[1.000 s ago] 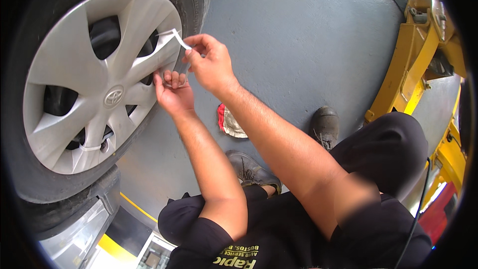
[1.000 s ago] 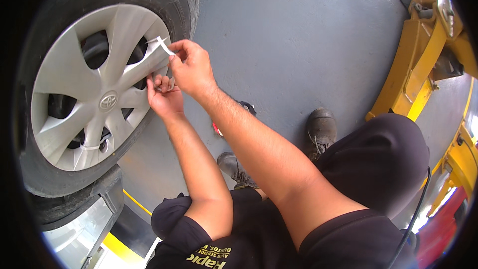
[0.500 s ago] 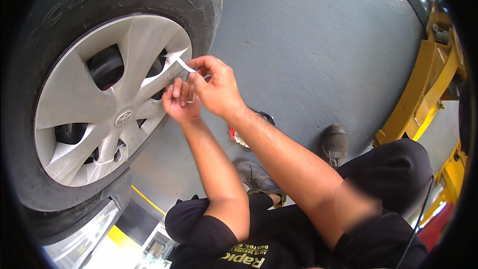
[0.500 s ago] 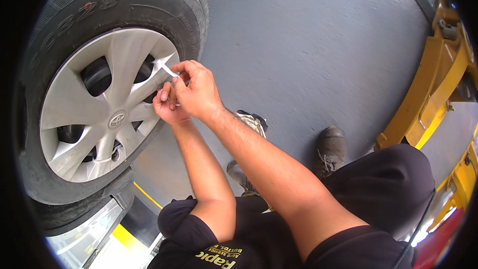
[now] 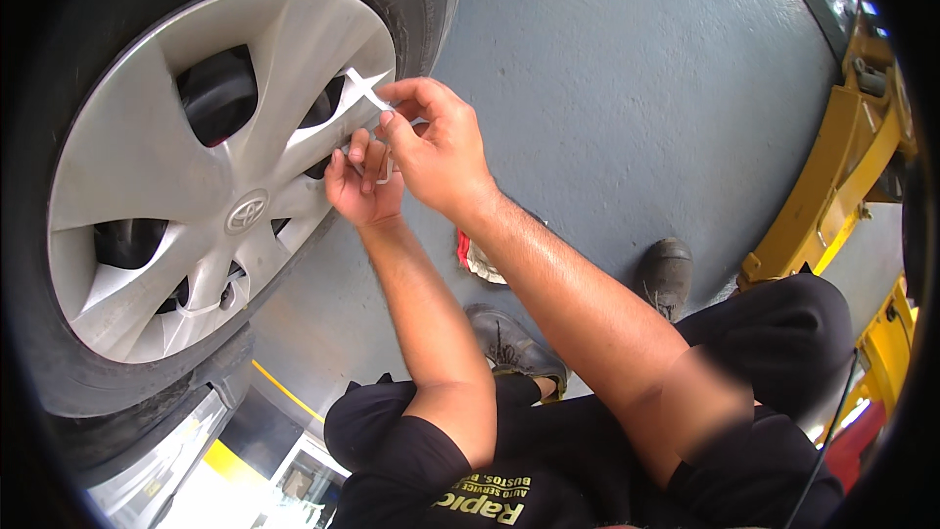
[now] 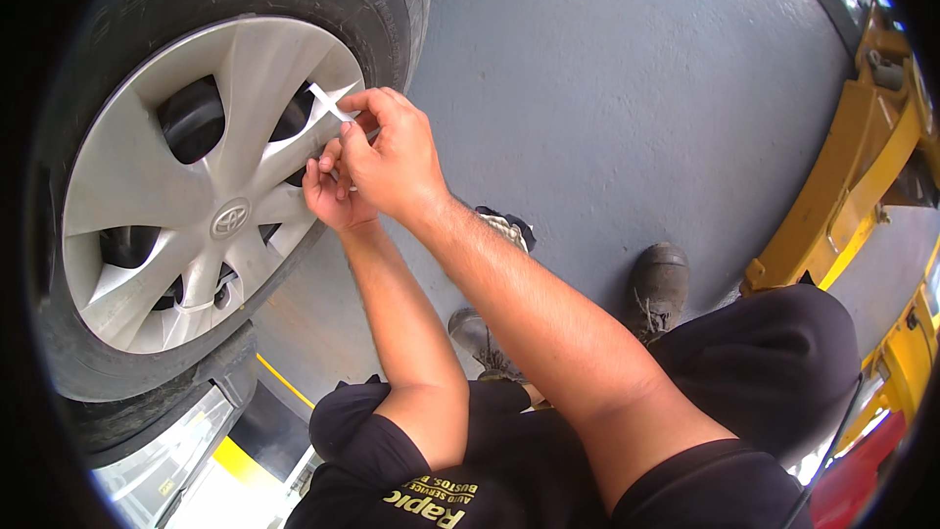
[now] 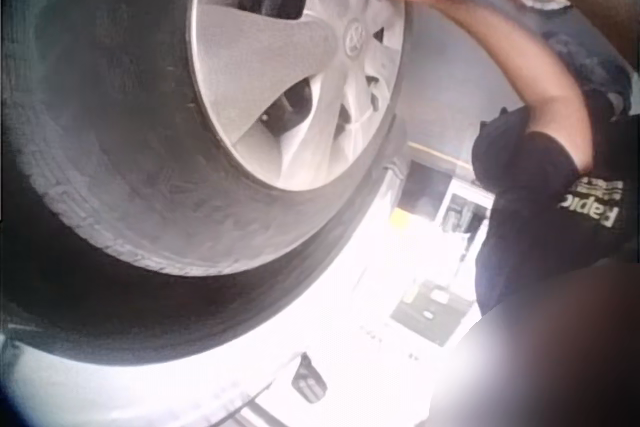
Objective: The person attaches white plastic clips to the gaps between the spokes of a car wheel cover, working on multiple wheels. They use their hands to insert and secure each clip, occasionally wiping the wheel with a cloth.
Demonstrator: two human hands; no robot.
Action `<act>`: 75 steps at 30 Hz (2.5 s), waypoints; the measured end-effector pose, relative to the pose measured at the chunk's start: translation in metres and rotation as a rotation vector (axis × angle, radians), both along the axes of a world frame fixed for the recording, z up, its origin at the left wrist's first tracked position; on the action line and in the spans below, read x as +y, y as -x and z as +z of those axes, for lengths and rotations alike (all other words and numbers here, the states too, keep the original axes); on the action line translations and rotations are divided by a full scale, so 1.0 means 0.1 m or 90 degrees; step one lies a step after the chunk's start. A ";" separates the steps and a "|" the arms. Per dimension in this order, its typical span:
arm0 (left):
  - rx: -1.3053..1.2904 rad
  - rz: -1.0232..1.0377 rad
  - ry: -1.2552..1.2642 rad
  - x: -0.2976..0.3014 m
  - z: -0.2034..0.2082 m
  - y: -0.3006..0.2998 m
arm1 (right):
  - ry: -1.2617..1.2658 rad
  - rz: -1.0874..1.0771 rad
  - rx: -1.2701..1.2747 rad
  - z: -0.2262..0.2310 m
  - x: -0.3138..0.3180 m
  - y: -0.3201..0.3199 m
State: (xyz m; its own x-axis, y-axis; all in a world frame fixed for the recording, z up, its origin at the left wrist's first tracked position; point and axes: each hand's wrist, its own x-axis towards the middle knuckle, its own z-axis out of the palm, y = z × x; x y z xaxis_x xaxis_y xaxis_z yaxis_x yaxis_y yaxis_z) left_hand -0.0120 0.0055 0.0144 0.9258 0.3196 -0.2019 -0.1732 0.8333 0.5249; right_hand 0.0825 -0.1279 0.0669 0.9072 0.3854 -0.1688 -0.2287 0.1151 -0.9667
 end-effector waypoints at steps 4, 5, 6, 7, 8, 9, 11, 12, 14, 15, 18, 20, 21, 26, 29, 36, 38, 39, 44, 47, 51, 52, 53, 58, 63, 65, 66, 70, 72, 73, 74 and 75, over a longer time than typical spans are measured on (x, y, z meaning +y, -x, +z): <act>0.014 0.051 0.007 0.00 -0.02 -0.01 | 0.007 0.000 -0.004 0.04 0.02 -0.01; 0.002 0.047 -0.001 0.00 -0.02 -0.01 | 0.006 -0.004 -0.012 0.05 0.02 0.00; -0.009 0.044 -0.009 -0.01 -0.02 -0.02 | 0.007 -0.009 -0.007 0.06 0.03 0.01; -0.018 0.040 -0.015 -0.02 -0.01 -0.02 | -0.015 -0.022 0.005 0.06 0.03 0.02; -0.001 0.058 -0.017 -0.03 0.00 -0.03 | -0.036 -0.035 0.028 0.07 0.04 0.03; 0.016 0.077 -0.019 -0.04 0.01 -0.04 | -0.060 -0.045 0.049 0.08 0.05 0.03; 0.032 0.096 -0.022 -0.06 0.03 -0.03 | -0.016 -0.039 -0.003 0.08 0.06 0.03; 0.031 0.090 -0.019 -0.06 0.04 -0.03 | 0.015 -0.032 -0.022 0.08 0.06 0.02; 0.019 0.074 -0.002 -0.05 0.05 -0.03 | 0.063 -0.032 -0.076 0.06 0.05 0.00; 0.029 0.079 -0.014 -0.05 0.06 -0.03 | 0.093 -0.030 -0.095 0.06 0.04 0.00; 0.029 0.073 -0.016 -0.02 0.07 -0.04 | 0.087 -0.050 -0.102 0.06 -0.02 0.03; 0.030 0.051 -0.012 -0.02 0.08 -0.05 | 0.104 -0.061 -0.090 0.07 -0.04 0.05; 0.036 0.059 -0.013 -0.02 0.10 -0.05 | 0.111 -0.067 -0.085 0.08 -0.05 0.07; 0.087 0.111 -0.020 -0.11 0.21 -0.07 | 0.121 -0.100 -0.134 0.12 -0.05 0.11; 0.113 0.107 -0.005 -0.14 0.26 -0.08 | 0.130 -0.105 -0.148 0.15 -0.02 0.12; 0.278 0.338 -0.159 -0.28 0.13 -0.17 | 0.152 -0.068 -0.114 0.19 0.06 0.02; 0.281 0.376 -0.154 -0.32 0.10 -0.19 | 0.170 -0.054 -0.116 0.21 0.06 0.00; 0.283 0.393 -0.147 -0.34 0.09 -0.21 | 0.176 -0.050 -0.116 0.22 0.05 -0.01; 0.280 0.447 -0.089 -0.39 0.11 -0.24 | 0.204 -0.012 -0.154 0.26 0.02 -0.05; 0.256 0.425 -0.030 -0.39 0.13 -0.25 | 0.210 0.020 -0.171 0.27 0.03 -0.08; 0.274 0.463 -0.026 -0.38 0.15 -0.25 | 0.206 0.037 -0.149 0.25 0.10 -0.08; 0.273 0.465 -0.019 -0.38 0.15 -0.24 | 0.201 0.022 -0.159 0.24 0.11 -0.08; 0.270 0.462 -0.014 -0.37 0.15 -0.24 | 0.201 0.014 -0.162 0.23 0.12 -0.09; 0.228 0.368 -0.044 -0.27 0.11 -0.15 | 0.216 0.025 -0.118 0.20 0.12 -0.05; 0.174 0.283 -0.086 -0.15 0.04 -0.05 | 0.223 0.042 -0.125 0.23 0.18 0.04; 0.196 0.289 -0.082 -0.14 0.02 -0.05 | 0.214 0.054 -0.146 0.24 0.18 0.04; 0.196 0.285 -0.095 -0.14 0.02 -0.06 | 0.219 0.059 -0.150 0.25 0.18 0.05; 0.193 0.280 -0.124 -0.13 0.01 -0.09 | 0.229 0.088 -0.239 0.29 0.18 0.07; 0.173 0.257 -0.144 -0.10 0.00 -0.08 | 0.268 0.117 -0.286 0.32 0.20 0.06; 0.157 0.236 -0.160 -0.08 0.00 -0.06 | 0.291 0.130 -0.318 0.33 0.21 0.04; 0.146 0.218 -0.174 -0.06 0.01 -0.05 | 0.310 0.150 -0.347 0.34 0.21 0.03; 0.171 0.224 -0.192 -0.04 0.00 -0.04 | 0.340 0.179 -0.363 0.36 0.21 0.01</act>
